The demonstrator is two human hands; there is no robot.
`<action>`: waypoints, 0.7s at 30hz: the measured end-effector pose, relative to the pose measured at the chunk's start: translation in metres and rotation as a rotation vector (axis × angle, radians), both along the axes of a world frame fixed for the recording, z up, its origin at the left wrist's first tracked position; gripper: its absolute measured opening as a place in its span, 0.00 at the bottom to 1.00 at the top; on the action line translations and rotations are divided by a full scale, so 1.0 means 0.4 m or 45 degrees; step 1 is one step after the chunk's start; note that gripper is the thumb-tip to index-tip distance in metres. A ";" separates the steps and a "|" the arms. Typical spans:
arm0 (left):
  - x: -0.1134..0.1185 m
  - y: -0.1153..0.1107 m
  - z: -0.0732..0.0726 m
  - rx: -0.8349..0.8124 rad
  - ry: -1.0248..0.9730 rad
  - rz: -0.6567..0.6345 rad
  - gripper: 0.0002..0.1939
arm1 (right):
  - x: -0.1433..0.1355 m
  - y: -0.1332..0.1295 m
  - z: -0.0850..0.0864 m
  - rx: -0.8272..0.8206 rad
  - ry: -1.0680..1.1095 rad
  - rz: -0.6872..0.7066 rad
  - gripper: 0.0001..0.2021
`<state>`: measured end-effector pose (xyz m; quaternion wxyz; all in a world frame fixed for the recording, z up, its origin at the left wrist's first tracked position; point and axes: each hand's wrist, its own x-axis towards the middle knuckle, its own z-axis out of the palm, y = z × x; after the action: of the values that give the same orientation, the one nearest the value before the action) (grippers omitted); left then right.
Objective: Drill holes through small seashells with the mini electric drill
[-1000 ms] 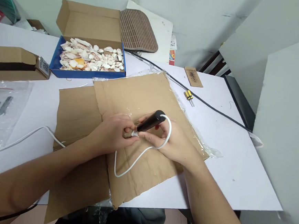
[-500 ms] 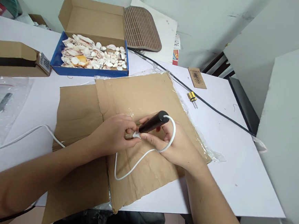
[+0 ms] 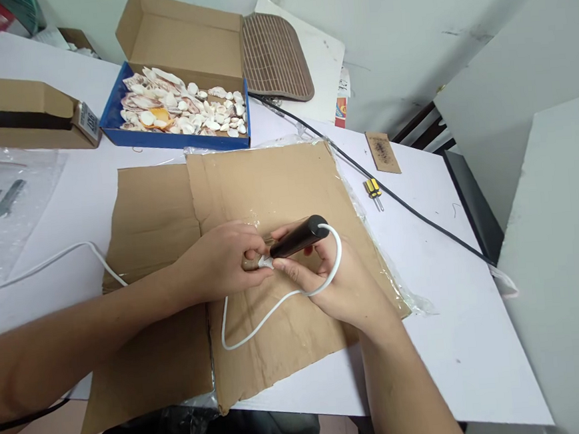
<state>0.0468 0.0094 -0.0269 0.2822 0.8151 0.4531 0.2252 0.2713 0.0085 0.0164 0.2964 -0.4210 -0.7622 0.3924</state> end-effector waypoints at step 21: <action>0.000 0.000 -0.001 0.016 0.008 -0.009 0.08 | 0.003 -0.009 0.021 -0.086 0.041 0.006 0.11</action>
<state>0.0469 0.0095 -0.0274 0.2763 0.8192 0.4497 0.2244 0.2725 0.0050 0.0248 0.2934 -0.4225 -0.7446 0.4254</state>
